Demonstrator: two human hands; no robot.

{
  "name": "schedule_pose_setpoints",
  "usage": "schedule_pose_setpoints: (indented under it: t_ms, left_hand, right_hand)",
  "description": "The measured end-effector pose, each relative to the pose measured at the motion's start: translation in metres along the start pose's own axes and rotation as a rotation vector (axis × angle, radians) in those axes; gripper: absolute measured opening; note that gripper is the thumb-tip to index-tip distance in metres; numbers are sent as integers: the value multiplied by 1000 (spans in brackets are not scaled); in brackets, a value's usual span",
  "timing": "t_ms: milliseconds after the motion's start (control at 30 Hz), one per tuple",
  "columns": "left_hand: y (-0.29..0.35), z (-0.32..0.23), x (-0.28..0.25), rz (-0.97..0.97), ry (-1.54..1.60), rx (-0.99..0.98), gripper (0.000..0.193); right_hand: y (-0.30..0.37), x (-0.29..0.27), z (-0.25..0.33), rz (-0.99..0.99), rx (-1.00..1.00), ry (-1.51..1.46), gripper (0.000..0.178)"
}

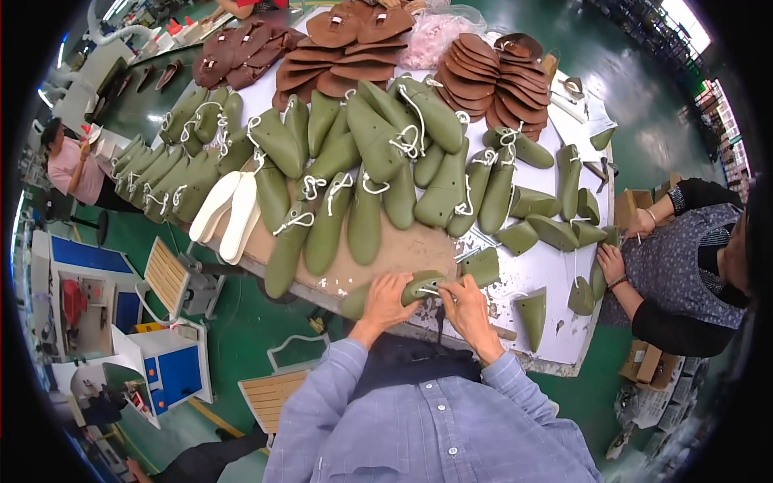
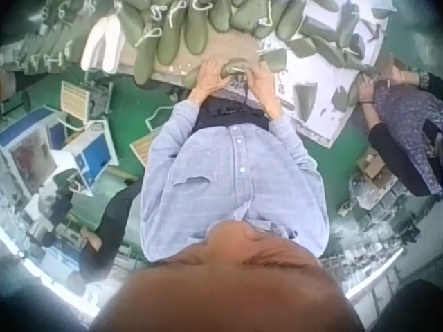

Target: Assembling shoe uppers on lasts and tying laces in a manufacturing facility.

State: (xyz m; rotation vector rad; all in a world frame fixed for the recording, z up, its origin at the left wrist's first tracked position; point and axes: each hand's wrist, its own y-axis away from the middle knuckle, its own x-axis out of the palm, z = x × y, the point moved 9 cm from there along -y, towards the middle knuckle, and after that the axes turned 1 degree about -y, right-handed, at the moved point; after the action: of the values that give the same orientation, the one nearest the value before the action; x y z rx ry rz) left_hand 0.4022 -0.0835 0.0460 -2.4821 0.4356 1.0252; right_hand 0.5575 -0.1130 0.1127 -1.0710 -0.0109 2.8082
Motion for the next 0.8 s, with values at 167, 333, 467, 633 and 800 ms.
schedule_pose_setpoints:
  t_ms: [167,333,467,633,800]
  left_hand:
    - [11,-3,4,7,-9,-22,49]
    - [10,-4,1,5,22,-27,48]
    - [6,-3,-3,23,20,-22,48]
    - [6,10,-2,41,2,-69,50]
    - [14,8,0,-4,44,-90,53]
  right_hand:
    - [7,13,0,129,-126,42,14]
    - [4,24,10,238,-177,72,10]
    - [-9,43,21,354,-205,286,13]
    - [-23,70,23,460,-147,272,14]
    - [2,42,-22,108,-169,-72,40]
